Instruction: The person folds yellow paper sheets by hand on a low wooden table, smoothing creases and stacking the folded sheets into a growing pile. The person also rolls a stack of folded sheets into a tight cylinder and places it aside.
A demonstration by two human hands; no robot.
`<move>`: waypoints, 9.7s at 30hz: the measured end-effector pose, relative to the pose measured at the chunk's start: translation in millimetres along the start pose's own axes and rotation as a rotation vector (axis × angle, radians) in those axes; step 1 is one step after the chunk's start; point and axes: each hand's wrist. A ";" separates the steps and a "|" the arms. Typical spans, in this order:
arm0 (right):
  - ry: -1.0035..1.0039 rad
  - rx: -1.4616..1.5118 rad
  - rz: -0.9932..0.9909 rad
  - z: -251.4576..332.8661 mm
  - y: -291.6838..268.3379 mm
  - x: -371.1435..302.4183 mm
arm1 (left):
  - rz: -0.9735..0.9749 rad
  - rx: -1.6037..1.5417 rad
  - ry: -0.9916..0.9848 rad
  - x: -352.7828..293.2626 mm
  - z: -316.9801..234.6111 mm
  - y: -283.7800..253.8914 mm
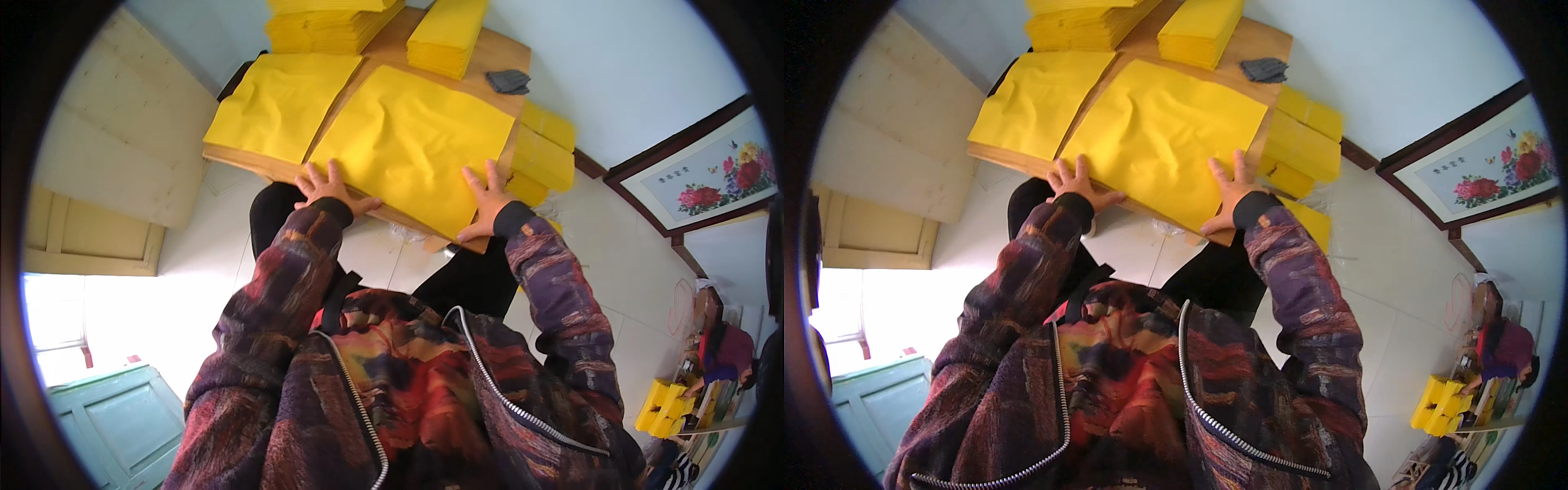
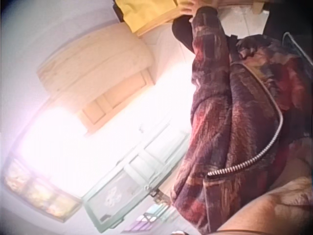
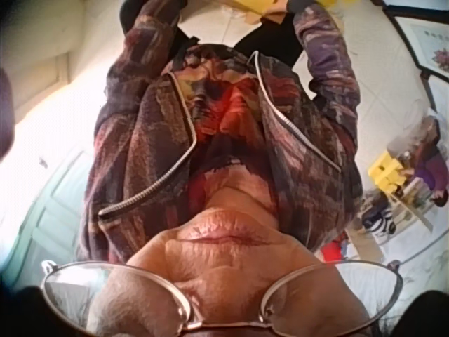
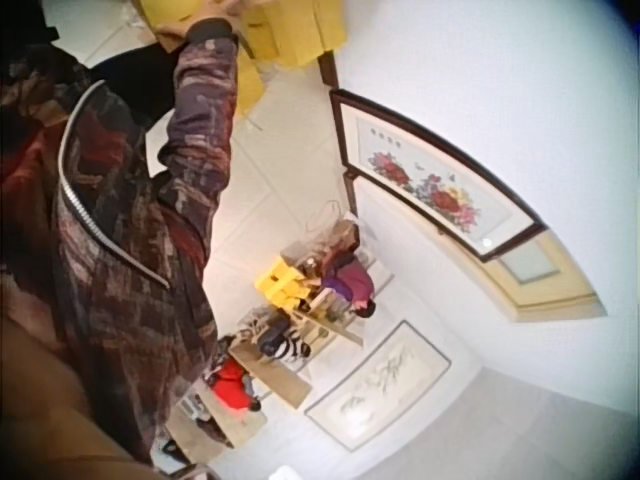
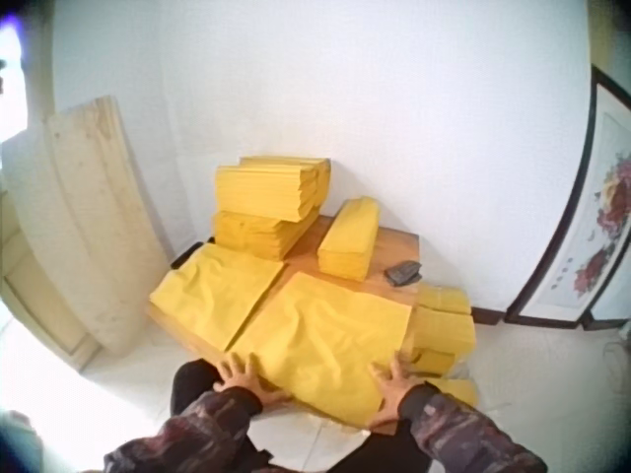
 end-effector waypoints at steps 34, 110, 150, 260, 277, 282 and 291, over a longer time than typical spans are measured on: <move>-0.213 -0.005 -0.698 36.5 66.0 -49.8 | -0.358 0.054 0.924 12.6 73.2 4.7; -0.365 0.201 0.044 69.8 3.2 18.4 | 0.000 0.429 1.044 -0.2 -34.5 -11.1; -0.451 0.318 0.152 79.1 4.9 -29.7 | 0.007 0.408 1.025 -38.9 -28.4 -18.8; -0.501 0.912 -0.368 78.4 -29.4 13.9 | 0.218 -1.289 0.973 -33.2 -91.9 -38.4; -0.473 0.794 -0.542 73.8 -6.0 29.5 | 0.230 -1.272 0.947 -28.7 -93.4 -24.3; -0.638 0.744 -0.647 69.9 -6.4 29.6 | 0.171 -1.190 1.056 -22.0 -85.0 -20.3; -0.528 0.643 -0.536 78.2 11.8 38.9 | 0.195 -1.166 1.021 -22.0 -83.1 -8.9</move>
Point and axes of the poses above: each hand's wrist, its own x-axis towards the middle knuckle, its own y-axis out of the palm, z = x × y, and after that the axes turned 7 degrees about z, right-handed
